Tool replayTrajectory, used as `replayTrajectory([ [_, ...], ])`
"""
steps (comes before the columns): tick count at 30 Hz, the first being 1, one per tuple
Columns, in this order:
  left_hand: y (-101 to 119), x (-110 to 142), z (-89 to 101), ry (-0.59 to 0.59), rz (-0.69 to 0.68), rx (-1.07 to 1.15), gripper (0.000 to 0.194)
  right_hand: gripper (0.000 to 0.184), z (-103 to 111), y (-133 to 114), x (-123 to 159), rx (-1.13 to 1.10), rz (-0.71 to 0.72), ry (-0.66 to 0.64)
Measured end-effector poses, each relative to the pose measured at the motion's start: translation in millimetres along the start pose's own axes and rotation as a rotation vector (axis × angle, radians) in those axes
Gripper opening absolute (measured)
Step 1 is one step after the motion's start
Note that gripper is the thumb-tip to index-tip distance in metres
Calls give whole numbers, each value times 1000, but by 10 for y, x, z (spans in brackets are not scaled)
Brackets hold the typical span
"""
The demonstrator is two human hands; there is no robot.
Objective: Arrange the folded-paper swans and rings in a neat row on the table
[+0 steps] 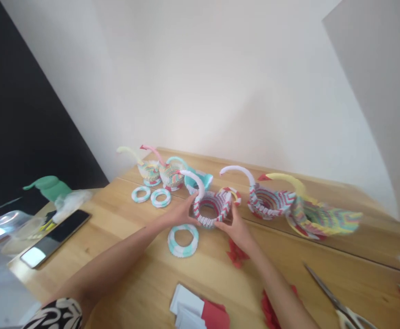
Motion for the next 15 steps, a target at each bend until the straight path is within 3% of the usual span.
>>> replayTrajectory([
  [4, 52, 180, 240, -31, 15, -12, 102, 106, 181, -110, 67, 79, 25, 24],
  [8, -111, 494, 835, 105, 109, -34, 60, 95, 509, -285, 410, 176, 36, 134],
  [10, -324, 632, 1216, 232, 200, -49, 42, 83, 607, -364, 679, 243, 42, 141],
  [11, -473, 704, 1424, 369, 305, -15, 36, 76, 631, -391, 821, 283, 29, 144],
  [15, -975, 824, 1986, 628, 419, 18, 43, 69, 495, -554, 1262, 266, 50, 133],
])
Point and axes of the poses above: each hand's wrist, its own x-axis away from the middle knuckle, its own z-axis out of the back of the hand, y = z × x, the point moved 4 cm from there along -x, towards the middle knuckle, and after that the axes turned 3 degrees about -y, right-handed, at the moved point
